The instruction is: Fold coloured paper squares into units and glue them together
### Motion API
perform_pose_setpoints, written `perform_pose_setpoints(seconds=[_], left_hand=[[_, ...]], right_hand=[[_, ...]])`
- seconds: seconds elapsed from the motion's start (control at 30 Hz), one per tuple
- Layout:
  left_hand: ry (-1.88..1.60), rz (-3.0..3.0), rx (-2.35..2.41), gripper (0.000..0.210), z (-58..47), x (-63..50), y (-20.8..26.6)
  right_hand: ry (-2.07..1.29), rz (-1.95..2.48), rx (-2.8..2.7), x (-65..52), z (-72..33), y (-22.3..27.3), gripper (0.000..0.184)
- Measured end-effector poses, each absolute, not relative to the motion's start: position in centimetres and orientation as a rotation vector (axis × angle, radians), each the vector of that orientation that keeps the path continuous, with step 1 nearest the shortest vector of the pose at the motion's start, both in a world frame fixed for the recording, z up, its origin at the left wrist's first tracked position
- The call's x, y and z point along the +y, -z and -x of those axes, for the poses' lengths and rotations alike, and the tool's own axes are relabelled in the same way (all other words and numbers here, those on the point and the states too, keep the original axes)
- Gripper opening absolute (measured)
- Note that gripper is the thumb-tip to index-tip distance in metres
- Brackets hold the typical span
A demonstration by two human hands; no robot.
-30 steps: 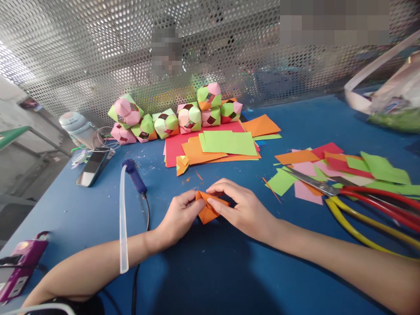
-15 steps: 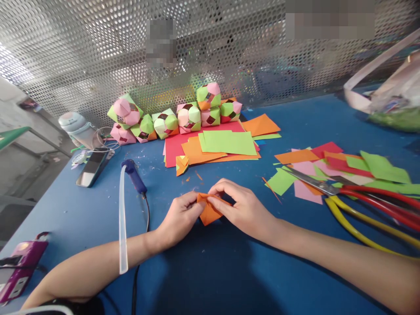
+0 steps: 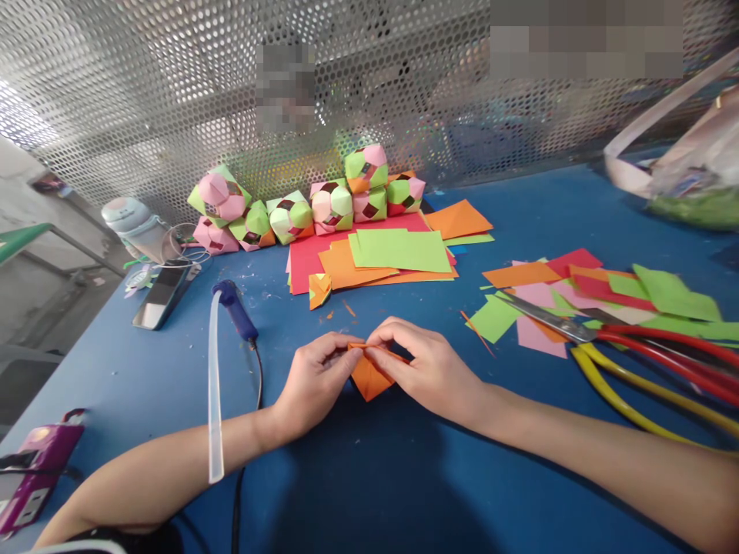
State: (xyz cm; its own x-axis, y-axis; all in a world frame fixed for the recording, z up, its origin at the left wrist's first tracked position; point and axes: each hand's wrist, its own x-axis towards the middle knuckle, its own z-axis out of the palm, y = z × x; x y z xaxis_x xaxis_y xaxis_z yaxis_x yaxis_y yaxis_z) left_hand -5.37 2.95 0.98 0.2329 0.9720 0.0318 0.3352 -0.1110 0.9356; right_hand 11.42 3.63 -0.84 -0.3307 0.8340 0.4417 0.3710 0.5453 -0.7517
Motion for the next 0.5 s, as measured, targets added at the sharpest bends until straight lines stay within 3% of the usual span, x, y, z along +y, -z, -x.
perform_pose_setpoints(seconds=[0.5], left_hand=[[-0.867,-1.617,1.268,0.019,5.57,3.06,-0.99]], right_hand=[[-0.654,0.926,-1.940,3.79,-11.61,0.95,0.011]])
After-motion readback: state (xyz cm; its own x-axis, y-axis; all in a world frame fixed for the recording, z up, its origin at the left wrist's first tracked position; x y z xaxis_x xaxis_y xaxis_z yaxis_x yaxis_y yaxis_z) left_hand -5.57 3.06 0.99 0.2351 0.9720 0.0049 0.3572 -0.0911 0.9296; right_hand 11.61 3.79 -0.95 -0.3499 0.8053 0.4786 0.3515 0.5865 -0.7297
